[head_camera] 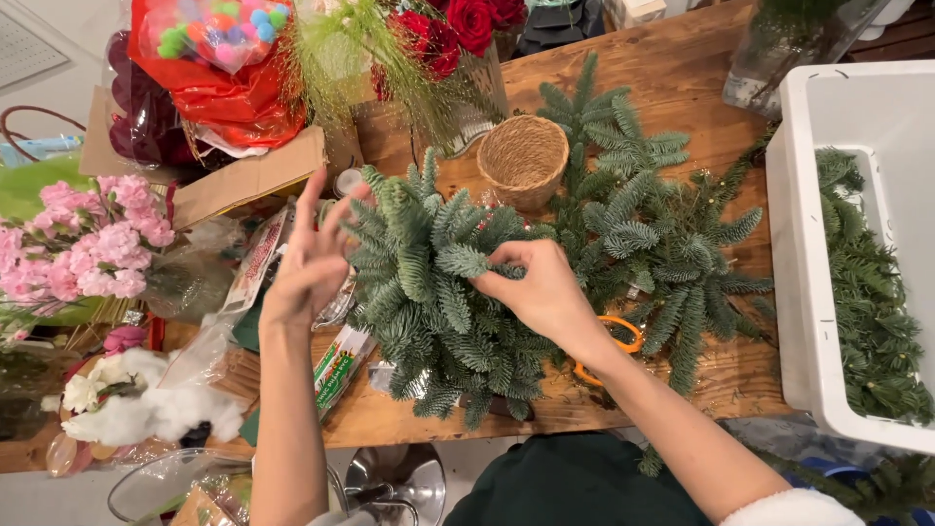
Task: The person trims artificial pine branches using orange-handled shears, placing cut pieces into a white rectangular container. They then arrange the trimmed branches into a small artificial tree on a wooden table.
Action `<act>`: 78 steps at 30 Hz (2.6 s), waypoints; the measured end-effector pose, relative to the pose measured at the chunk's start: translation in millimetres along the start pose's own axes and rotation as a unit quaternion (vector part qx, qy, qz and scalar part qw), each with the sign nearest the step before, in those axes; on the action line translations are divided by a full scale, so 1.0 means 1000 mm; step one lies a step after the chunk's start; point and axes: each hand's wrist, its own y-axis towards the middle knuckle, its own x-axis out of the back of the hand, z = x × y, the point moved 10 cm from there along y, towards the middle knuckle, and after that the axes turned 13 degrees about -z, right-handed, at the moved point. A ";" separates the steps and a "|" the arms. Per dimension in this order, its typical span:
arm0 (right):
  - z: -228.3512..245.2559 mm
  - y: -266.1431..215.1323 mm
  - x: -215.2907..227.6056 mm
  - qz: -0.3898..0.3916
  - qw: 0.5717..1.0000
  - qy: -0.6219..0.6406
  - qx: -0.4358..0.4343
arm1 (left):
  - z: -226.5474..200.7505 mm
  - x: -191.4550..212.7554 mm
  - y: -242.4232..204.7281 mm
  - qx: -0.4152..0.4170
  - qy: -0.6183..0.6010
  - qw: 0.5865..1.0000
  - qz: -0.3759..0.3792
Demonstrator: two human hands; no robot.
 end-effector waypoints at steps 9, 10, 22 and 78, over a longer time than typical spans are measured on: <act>-0.041 0.016 -0.013 -0.030 0.999 -0.016 0.013 | 0.083 0.038 0.020 0.105 -0.129 0.986 0.014; -0.042 0.016 -0.013 -0.030 0.999 -0.005 0.011 | 0.075 0.026 0.018 0.118 -0.188 0.975 0.023; -0.005 -0.004 -0.011 -0.029 0.998 0.046 0.011 | -0.043 -0.027 -0.016 -0.077 0.218 0.972 0.043; -0.039 -0.014 -0.032 -0.066 0.992 -0.015 -0.109 | 0.093 -0.015 0.056 -0.008 0.277 0.853 0.442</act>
